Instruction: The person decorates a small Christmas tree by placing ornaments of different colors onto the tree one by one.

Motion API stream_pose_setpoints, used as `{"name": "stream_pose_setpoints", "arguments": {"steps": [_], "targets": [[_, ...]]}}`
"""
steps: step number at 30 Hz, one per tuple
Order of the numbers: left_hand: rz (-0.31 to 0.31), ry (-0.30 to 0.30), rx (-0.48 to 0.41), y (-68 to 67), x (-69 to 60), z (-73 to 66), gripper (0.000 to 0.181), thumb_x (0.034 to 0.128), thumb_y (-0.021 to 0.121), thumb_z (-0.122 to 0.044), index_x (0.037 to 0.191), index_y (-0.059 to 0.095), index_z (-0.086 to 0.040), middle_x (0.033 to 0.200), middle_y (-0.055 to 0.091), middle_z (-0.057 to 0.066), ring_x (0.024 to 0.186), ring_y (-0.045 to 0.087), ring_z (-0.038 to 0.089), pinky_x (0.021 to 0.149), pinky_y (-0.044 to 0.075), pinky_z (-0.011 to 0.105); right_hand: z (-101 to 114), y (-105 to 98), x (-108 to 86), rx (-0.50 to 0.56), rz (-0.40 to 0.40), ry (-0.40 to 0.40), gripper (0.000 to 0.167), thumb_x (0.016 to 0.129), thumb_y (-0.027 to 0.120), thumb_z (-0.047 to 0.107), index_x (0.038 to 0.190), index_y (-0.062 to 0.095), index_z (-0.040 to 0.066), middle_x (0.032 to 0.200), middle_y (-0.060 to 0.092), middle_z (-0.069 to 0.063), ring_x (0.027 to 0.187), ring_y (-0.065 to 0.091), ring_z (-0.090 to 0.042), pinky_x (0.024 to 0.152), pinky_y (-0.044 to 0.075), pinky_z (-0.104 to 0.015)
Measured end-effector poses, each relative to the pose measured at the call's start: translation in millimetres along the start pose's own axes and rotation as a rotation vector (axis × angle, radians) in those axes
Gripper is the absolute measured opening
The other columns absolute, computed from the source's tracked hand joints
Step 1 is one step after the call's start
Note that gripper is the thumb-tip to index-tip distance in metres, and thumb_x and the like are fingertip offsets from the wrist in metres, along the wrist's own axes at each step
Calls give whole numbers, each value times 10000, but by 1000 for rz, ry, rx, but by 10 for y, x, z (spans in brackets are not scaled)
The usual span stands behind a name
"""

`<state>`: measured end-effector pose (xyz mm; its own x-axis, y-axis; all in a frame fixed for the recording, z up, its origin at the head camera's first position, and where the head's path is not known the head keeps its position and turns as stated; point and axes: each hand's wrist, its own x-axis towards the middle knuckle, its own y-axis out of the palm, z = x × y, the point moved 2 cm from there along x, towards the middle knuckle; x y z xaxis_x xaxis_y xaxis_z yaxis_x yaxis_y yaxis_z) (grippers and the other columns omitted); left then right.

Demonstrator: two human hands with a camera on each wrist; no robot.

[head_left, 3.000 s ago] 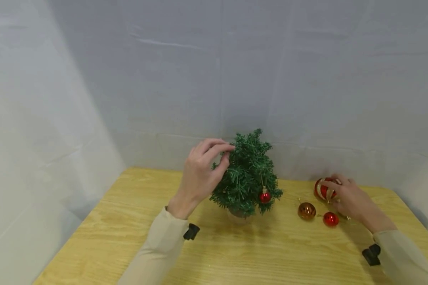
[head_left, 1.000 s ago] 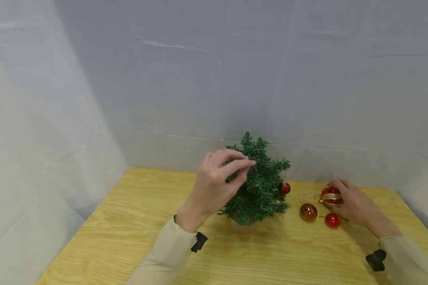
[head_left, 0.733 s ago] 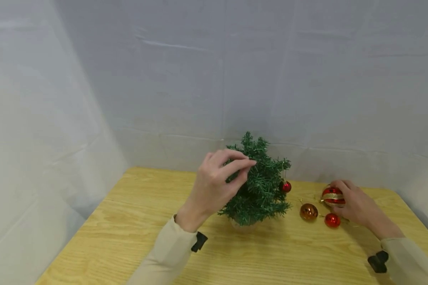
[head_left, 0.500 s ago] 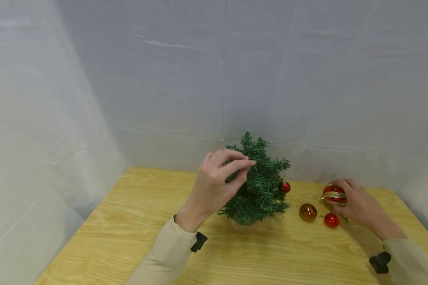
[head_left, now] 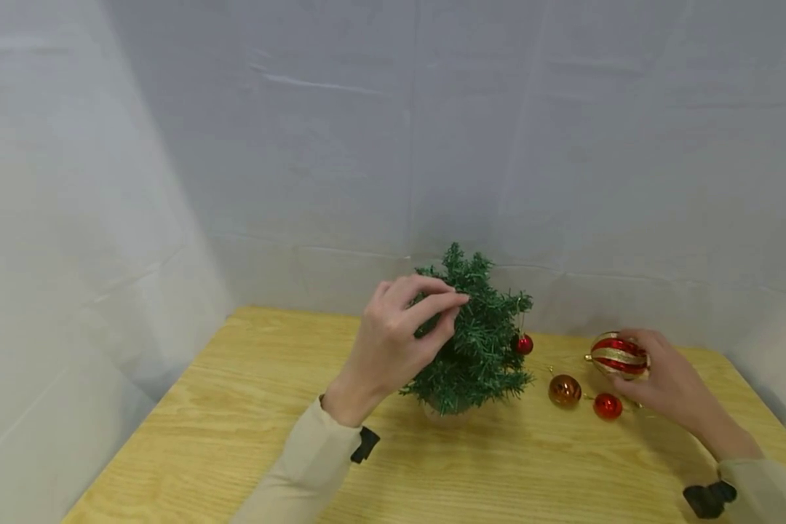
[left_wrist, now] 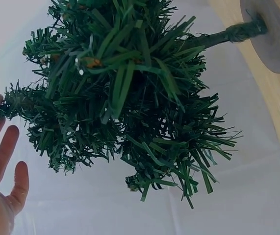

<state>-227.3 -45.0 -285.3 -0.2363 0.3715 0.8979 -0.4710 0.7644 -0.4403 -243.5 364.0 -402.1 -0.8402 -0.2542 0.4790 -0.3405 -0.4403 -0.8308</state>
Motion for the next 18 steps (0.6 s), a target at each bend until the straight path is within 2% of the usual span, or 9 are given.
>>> {"name": "stream_pose_setpoints", "arguments": {"steps": [5, 10, 14, 16, 18], "targets": [[-17, -9, -8, -12, -6, 18, 187, 921, 745, -124, 1104, 785, -138, 1064, 733, 36, 947, 686, 186, 757, 471, 353, 96, -34, -21, 4, -68, -24, 740, 669, 910, 54, 1298, 534, -50, 1198, 585, -247, 949, 636, -399, 652, 531, -304], [-26, -17, -10, -23, -19, 49, 215, 914, 747, -124, 1127, 775, -135, 1066, 730, 42, 942, 684, 193, 767, 477, 363, 192, -82, -35, 48, -88, 4, 728, 682, 905, 59, 1310, 545, -15, 1204, 591, -228, 945, 608, -247, 633, 515, -246], [-26, -23, -13, -24, -40, 65, 220, 917, 745, -122, 1134, 773, -139, 1070, 725, 43, 944, 680, 194, 789, 486, 382, 259, -114, -67, 145, -83, 62, 710, 722, 893, 54, 1336, 540, 8, 1253, 587, -223, 1048, 493, 83, 683, 500, -117], [-26, -23, -10, -21, -51, 68, 219, 918, 746, -122, 1134, 772, -142, 1071, 725, 41, 948, 680, 193, 811, 496, 395, 293, -126, -87, 194, -82, 79, 704, 742, 885, 50, 1350, 532, 8, 1272, 585, -220, 1083, 444, 172, 714, 486, -66], [-27, -21, -7, -21, -60, 68, 218, 917, 748, -123, 1133, 773, -144, 1071, 726, 40, 951, 679, 192, 832, 501, 409, 332, -139, -103, 224, -86, 92, 698, 759, 879, 56, 1363, 530, 24, 1283, 586, -164, 1073, 391, 250, 735, 486, -46]]}}
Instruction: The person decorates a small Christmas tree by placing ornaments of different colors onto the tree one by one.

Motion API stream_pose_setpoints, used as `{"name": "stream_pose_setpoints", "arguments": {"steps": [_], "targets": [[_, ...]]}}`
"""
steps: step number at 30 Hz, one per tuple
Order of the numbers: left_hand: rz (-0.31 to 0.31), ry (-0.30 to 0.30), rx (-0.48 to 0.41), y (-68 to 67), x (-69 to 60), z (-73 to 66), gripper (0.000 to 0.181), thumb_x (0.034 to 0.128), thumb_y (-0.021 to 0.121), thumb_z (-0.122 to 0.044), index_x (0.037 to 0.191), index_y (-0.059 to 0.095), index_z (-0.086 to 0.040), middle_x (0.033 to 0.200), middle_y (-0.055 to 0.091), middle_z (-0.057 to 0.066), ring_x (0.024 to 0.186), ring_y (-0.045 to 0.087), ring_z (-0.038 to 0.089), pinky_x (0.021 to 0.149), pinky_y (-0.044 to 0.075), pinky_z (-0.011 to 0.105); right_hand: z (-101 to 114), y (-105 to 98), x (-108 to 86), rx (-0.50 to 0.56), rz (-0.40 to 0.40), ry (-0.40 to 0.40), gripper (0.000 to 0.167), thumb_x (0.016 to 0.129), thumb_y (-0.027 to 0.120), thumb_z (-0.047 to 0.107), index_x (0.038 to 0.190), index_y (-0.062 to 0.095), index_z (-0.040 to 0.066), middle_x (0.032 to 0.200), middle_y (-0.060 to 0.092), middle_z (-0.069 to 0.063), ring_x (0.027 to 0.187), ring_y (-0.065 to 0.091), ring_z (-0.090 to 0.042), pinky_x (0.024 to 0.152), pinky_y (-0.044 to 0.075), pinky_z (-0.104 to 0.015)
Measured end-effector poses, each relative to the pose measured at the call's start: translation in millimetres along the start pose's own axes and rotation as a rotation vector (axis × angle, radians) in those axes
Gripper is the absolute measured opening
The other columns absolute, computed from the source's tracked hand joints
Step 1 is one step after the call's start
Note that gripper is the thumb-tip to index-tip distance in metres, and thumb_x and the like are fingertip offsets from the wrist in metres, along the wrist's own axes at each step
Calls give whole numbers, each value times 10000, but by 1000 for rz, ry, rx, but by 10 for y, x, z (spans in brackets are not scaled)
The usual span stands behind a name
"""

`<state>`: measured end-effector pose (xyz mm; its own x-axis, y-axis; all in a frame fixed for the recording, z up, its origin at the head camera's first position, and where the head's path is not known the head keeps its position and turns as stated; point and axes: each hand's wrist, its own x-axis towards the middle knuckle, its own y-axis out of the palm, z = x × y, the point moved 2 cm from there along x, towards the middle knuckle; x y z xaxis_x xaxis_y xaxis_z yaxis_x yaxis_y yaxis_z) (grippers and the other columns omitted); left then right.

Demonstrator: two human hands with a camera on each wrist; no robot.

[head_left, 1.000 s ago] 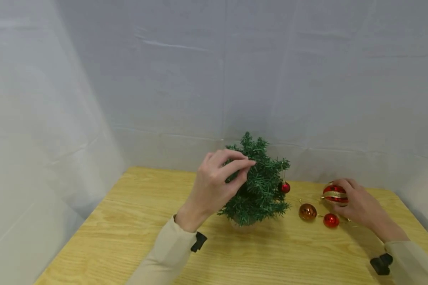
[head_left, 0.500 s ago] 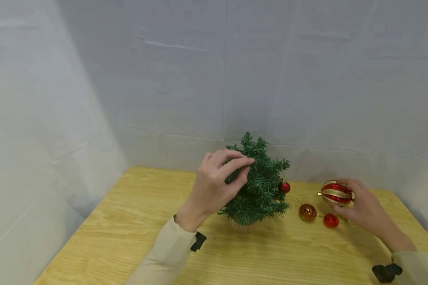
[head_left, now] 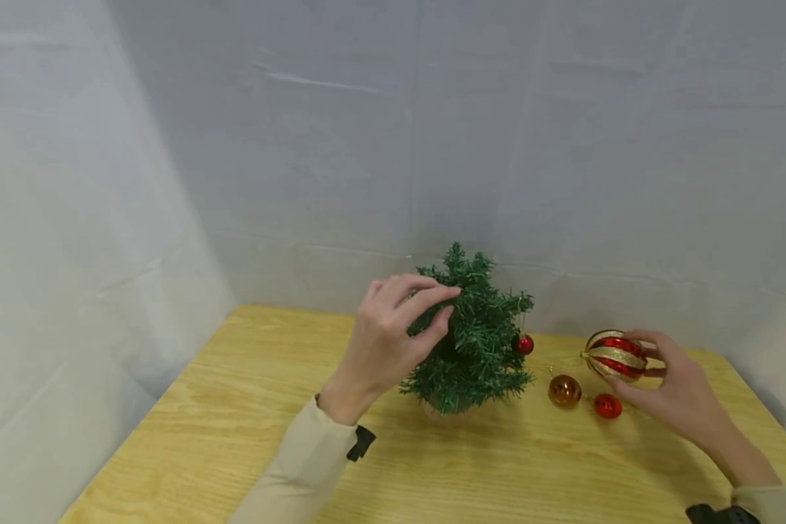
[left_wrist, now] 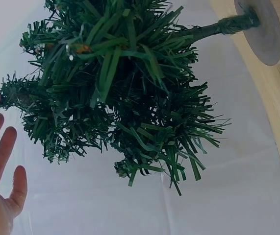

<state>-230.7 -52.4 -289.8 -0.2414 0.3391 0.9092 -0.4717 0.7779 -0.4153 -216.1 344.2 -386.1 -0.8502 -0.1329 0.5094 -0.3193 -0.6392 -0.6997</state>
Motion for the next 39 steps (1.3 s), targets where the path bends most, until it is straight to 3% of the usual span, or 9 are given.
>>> {"name": "stream_pose_setpoints", "arguments": {"steps": [5, 8, 23, 39], "targets": [[-14, 4, 11, 2, -11, -2, 214, 913, 754, -126, 1125, 775, -148, 1064, 729, 37, 963, 677, 195, 866, 498, 434, 79, -24, -33, 61, -13, 25, 703, 779, 870, 49, 1388, 520, 73, 1289, 520, 166, 1078, 453, 246, 757, 489, -40], [-20, 8, 17, 6, -13, -4, 213, 911, 754, -126, 1122, 776, -148, 1056, 732, 36, 964, 678, 195, 872, 496, 437, 128, -44, -62, 111, -19, 32, 716, 775, 861, 3, 1392, 502, 63, 1279, 496, 273, 1089, 499, 221, 773, 496, -45], [-22, 2, 24, 21, -26, -2, 217, 916, 752, -129, 1130, 775, -155, 1058, 733, 33, 972, 676, 197, 890, 496, 446, 506, -160, -106, 213, -58, -33, 781, 713, 805, -184, 1403, 486, -6, 1366, 524, 163, 1145, 574, 128, 830, 489, -46], [-26, -3, 18, 15, -30, -9, 229, 905, 757, -118, 1131, 772, -151, 1040, 735, 27, 955, 683, 190, 882, 501, 442, 922, -204, -114, 127, -103, -211, 882, 554, 857, -224, 1357, 552, -27, 1368, 571, 155, 1141, 581, 79, 860, 478, -35]]}}
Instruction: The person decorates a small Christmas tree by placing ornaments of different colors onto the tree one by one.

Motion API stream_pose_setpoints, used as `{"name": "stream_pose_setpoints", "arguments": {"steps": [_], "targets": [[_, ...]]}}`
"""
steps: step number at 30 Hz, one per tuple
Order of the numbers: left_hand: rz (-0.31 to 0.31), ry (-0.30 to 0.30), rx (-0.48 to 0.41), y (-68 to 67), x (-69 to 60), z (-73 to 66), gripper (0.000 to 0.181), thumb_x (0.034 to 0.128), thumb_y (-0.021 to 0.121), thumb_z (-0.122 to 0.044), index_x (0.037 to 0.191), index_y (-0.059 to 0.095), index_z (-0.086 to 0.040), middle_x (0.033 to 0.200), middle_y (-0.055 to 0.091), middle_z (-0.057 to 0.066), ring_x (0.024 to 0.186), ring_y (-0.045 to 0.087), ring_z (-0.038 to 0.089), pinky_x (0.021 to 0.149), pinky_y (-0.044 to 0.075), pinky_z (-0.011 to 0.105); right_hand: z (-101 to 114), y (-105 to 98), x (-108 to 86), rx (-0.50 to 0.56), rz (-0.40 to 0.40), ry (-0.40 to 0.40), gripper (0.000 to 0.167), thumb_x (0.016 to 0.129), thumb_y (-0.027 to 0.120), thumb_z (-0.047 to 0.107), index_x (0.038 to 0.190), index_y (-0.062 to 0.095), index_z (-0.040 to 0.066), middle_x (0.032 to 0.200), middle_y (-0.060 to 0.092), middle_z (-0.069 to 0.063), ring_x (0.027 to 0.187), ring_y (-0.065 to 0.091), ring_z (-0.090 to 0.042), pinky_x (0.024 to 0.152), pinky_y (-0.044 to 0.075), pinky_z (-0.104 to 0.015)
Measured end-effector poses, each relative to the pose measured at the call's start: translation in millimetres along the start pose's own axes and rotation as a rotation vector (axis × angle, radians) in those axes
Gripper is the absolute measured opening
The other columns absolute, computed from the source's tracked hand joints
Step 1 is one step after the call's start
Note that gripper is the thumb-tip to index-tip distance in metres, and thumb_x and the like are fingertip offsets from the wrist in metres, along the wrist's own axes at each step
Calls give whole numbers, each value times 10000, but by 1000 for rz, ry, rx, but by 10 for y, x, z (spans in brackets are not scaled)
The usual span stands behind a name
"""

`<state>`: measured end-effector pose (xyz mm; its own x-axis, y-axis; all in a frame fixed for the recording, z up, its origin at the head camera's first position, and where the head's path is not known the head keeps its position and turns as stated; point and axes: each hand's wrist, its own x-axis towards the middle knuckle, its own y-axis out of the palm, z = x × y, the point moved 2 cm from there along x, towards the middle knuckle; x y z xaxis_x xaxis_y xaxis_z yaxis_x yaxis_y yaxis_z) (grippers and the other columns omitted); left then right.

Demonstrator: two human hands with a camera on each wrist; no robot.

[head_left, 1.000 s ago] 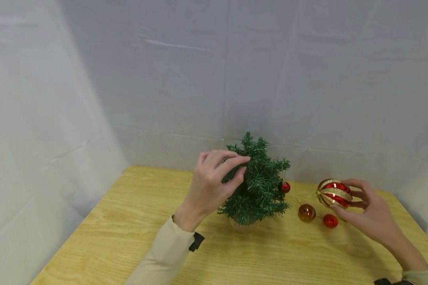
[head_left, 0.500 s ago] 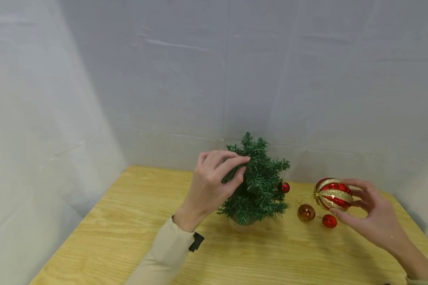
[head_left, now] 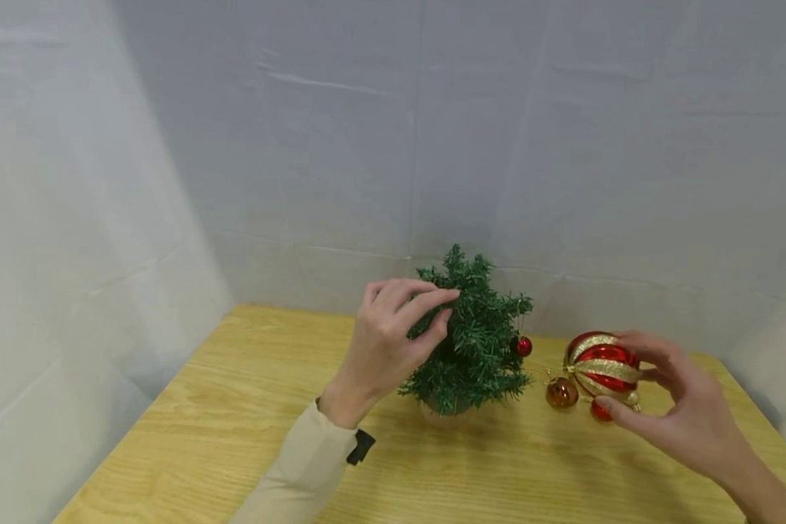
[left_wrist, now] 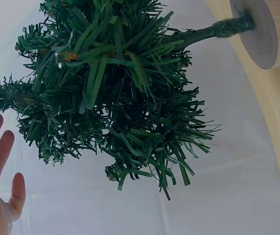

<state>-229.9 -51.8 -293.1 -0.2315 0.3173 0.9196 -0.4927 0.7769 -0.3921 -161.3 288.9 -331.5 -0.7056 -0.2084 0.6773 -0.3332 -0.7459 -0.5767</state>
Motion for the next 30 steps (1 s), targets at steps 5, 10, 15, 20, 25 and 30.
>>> {"name": "stream_pose_setpoints", "arguments": {"steps": [5, 10, 15, 20, 25, 30], "targets": [[-2, 0, -2, 0, -2, -5, 238, 904, 754, -121, 1140, 770, -150, 1043, 735, 28, 953, 681, 187, 885, 500, 438, 85, 24, 14, 14, -6, -49, 891, 501, 881, -211, 1320, 574, -46, 1383, 583, 119, 1182, 580, 56, 881, 478, -43], [-21, 9, -9, -3, -19, -16, 252, 896, 756, -127, 1148, 768, -143, 1044, 733, 35, 942, 680, 187, 860, 495, 434, 114, 60, 24, 66, -29, -124, 847, 472, 889, -186, 1259, 589, -99, 1369, 613, 30, 1230, 591, -8, 896, 485, -55], [-52, 49, -19, 6, -71, -60, 213, 908, 744, -151, 1117, 773, -126, 1039, 729, 50, 953, 679, 198, 825, 500, 420, 150, 102, 43, 109, -48, -186, 697, 710, 937, 162, 1240, 589, -128, 1365, 614, -27, 1206, 617, -24, 888, 493, -58], [-24, 86, -53, 18, -170, -177, 169, 953, 700, -206, 1077, 787, -132, 1027, 721, 37, 933, 676, 185, 789, 509, 372, 238, 156, 64, 21, -74, -261, 737, 877, 718, 522, 1217, 617, -124, 1357, 623, -83, 1225, 593, 12, 872, 479, -35], [42, 79, -96, 61, -286, -301, 144, 946, 711, -223, 1046, 797, -164, 1057, 706, 9, 947, 668, 152, 782, 499, 324, 318, 212, 82, -31, -121, -369, 718, 907, 686, 522, 1191, 629, -135, 1318, 635, -201, 1296, 555, -14, 941, 444, -30], [120, 62, -106, 143, -382, -409, 155, 917, 756, -251, 1057, 791, -194, 1123, 688, 1, 1016, 658, 137, 848, 497, 340, 384, 261, 96, -16, -137, -417, 695, 904, 707, 494, 1167, 625, -145, 1272, 643, -243, 1279, 568, -15, 933, 453, -35]]}}
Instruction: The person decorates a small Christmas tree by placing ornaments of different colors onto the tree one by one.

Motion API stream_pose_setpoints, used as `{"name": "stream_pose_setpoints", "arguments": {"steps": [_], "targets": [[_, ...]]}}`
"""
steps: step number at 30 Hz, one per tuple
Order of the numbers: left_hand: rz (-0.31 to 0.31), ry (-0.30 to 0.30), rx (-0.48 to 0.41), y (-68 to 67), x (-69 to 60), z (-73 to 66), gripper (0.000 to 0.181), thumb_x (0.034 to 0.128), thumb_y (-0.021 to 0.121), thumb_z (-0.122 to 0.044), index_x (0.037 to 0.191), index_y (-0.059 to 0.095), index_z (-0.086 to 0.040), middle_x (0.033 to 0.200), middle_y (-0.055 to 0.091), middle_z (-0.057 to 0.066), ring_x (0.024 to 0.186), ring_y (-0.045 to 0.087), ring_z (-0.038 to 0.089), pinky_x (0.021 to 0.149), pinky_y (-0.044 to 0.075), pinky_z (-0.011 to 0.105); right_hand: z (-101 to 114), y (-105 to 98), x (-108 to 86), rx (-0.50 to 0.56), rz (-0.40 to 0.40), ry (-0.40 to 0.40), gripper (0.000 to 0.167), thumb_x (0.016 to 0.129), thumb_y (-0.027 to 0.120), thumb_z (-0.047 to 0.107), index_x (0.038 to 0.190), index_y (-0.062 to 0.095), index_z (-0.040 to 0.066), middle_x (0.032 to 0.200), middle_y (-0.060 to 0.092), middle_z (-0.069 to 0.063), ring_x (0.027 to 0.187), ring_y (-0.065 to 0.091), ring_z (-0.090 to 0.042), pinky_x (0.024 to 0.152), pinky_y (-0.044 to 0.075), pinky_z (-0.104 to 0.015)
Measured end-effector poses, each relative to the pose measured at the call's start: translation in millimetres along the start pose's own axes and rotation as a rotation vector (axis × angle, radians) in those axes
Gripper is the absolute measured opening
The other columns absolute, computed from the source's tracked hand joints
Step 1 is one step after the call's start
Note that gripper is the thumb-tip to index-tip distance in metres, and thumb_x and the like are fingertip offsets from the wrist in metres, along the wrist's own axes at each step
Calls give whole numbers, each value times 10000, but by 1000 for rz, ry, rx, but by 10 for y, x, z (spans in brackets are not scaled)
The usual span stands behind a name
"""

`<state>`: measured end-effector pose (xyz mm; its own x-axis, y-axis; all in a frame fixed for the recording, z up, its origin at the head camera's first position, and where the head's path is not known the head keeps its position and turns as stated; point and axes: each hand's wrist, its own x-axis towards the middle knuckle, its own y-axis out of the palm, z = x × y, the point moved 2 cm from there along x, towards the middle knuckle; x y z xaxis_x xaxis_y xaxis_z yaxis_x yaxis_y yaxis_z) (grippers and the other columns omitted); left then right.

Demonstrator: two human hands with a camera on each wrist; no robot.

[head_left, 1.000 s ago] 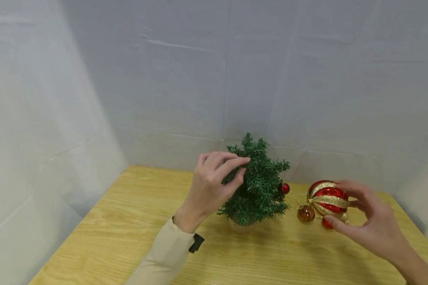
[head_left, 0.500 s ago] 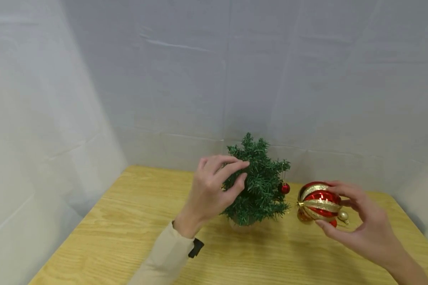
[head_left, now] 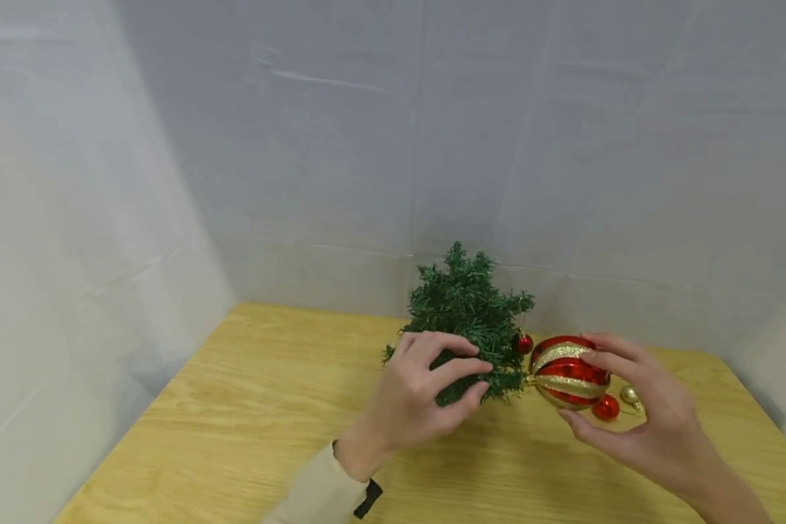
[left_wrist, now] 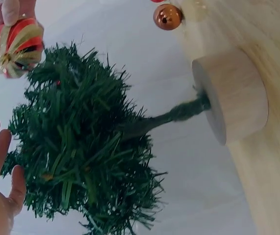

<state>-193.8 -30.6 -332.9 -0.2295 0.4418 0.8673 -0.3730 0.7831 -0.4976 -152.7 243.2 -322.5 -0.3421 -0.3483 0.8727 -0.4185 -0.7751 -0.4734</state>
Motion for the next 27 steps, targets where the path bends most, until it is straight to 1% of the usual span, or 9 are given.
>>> {"name": "stream_pose_setpoints", "arguments": {"steps": [3, 7, 8, 10, 13, 14, 15, 19, 27], "targets": [[9, -17, -1, 32, -20, -29, 194, 892, 783, -270, 1070, 787, -192, 1145, 681, 2, 1038, 652, 139, 859, 486, 340, 32, 28, 15, 3, 0, -23, 673, 907, 710, 478, 1163, 629, -138, 1248, 638, -274, 1274, 571, -22, 920, 468, -41], [6, -18, 4, 63, -30, -51, 246, 872, 803, -309, 1089, 781, -196, 1159, 675, 2, 1042, 645, 146, 869, 478, 344, 75, 56, 35, 1, -11, -66, 628, 926, 699, 455, 1166, 640, -122, 1230, 626, -312, 1289, 570, -52, 934, 473, -55], [7, -17, 6, 70, -32, -57, 258, 867, 807, -319, 1093, 781, -198, 1162, 674, 2, 1047, 645, 148, 871, 477, 346, 87, 62, 41, -2, -13, -80, 617, 933, 694, 450, 1166, 641, -119, 1227, 622, -318, 1282, 570, -45, 900, 478, -44], [15, -18, 12, 86, -39, -68, 273, 862, 810, -337, 1098, 780, -203, 1170, 671, 2, 1059, 642, 148, 879, 476, 347, 112, 79, 57, -7, -21, -114, 593, 943, 689, 440, 1157, 644, -112, 1217, 620, -326, 1244, 572, -27, 784, 477, -26], [38, -30, 18, 108, -48, -84, 284, 860, 813, -357, 1099, 781, -207, 1185, 665, 0, 1081, 636, 147, 884, 467, 339, 151, 102, 76, -4, -26, -153, 563, 955, 684, 420, 1146, 643, -109, 1204, 614, -335, 1172, 565, -4, 600, 438, -73], [47, -37, 20, 113, -50, -89, 286, 861, 812, -364, 1100, 781, -208, 1192, 661, -2, 1089, 632, 147, 884, 463, 337, 163, 108, 83, -3, -26, -159, 558, 957, 682, 416, 1143, 641, -108, 1205, 612, -335, 1147, 560, 7, 555, 416, -99], [54, -42, 22, 119, -52, -92, 286, 864, 810, -368, 1101, 781, -209, 1200, 659, -3, 1094, 628, 146, 886, 459, 335, 173, 114, 91, 0, -27, -164, 552, 958, 684, 412, 1143, 641, -106, 1210, 614, -333, 1135, 556, 7, 539, 406, -106], [71, -55, 21, 132, -53, -100, 278, 871, 803, -374, 1097, 781, -213, 1228, 650, -3, 1112, 616, 145, 890, 443, 330, 209, 123, 109, 0, -13, -159, 547, 967, 673, 411, 1163, 637, -99, 1245, 613, -317, 1128, 557, 9, 542, 412, -102], [64, -60, -37, 118, -66, -94, 183, 891, 792, -320, 1042, 790, -215, 1245, 648, -4, 1126, 601, 137, 903, 423, 328, 254, 155, 134, -4, -2, -168, 540, 977, 659, 407, 1164, 639, -100, 1266, 611, -309, 1127, 542, -16, 537, 370, -94]]}}
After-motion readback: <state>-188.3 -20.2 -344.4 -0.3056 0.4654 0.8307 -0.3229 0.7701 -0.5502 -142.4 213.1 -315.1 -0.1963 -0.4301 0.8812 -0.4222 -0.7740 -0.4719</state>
